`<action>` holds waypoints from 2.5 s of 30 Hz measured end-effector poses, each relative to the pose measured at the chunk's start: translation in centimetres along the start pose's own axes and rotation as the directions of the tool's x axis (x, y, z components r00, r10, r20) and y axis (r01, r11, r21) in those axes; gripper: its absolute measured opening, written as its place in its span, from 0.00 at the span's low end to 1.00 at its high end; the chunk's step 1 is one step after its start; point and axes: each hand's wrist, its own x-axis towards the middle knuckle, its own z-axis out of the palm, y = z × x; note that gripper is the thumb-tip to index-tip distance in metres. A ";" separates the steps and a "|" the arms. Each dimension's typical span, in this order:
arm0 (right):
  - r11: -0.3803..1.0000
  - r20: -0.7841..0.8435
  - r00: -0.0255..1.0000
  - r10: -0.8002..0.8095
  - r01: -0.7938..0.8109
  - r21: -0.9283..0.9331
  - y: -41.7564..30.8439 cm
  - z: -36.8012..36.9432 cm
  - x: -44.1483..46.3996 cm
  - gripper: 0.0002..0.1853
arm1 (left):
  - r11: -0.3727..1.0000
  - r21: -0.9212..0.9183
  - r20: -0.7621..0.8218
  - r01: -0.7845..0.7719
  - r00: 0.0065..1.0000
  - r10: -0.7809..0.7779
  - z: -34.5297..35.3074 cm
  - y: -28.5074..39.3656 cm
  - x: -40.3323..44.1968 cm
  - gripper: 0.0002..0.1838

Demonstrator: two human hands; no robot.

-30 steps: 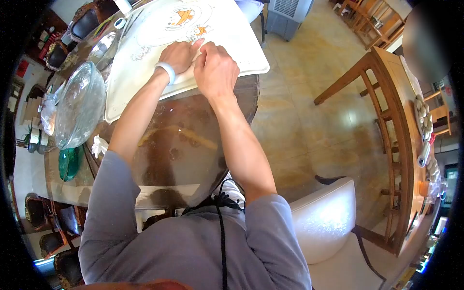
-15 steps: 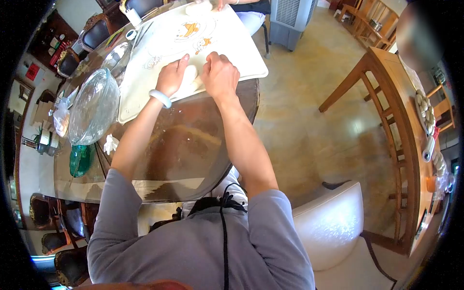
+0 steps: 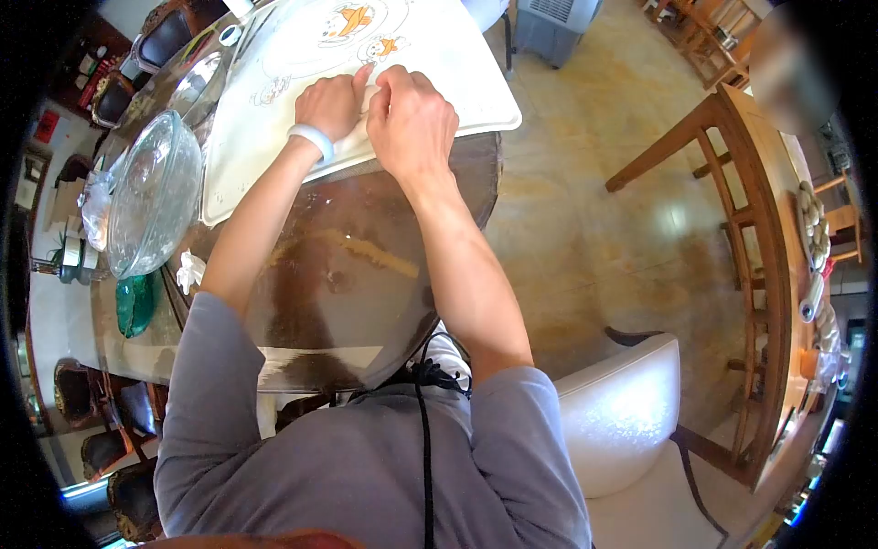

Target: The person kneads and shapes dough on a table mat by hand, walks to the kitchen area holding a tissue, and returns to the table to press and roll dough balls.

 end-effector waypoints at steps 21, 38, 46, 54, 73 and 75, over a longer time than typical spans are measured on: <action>0.996 0.035 0.999 0.015 -0.011 -0.092 1.1 0.5 -0.3 0.03 | 0.974 -0.161 0.086 0.158 0.986 -0.145 -2.7 -7.0 1.6 0.37; 0.993 0.095 0.994 -0.057 0.066 -0.098 1.4 1.4 -0.4 0.05 | 0.922 -0.371 -0.194 -0.115 0.980 0.045 -4.9 -4.6 -2.4 0.31; 0.998 0.094 0.993 -0.069 0.070 0.000 -0.7 0.7 -1.0 0.03 | 0.968 0.095 -0.310 -0.232 0.917 0.250 -0.8 -4.6 -3.0 0.26; 0.996 0.086 0.993 -0.084 0.081 0.043 -1.0 0.6 -0.6 0.03 | 0.990 0.001 -0.030 -0.139 0.990 0.139 0.2 -5.5 2.5 0.34; 0.992 0.107 0.988 -0.114 0.118 -0.033 0.9 1.1 -0.7 0.03 | 0.948 -0.211 -0.351 -0.238 0.924 0.154 -3.2 -5.3 -4.2 0.16; 0.996 0.119 0.989 -0.091 0.094 -0.013 0.4 0.8 -0.8 0.03 | 0.956 0.126 -0.517 -0.266 0.805 0.292 -1.9 -4.3 -5.0 0.14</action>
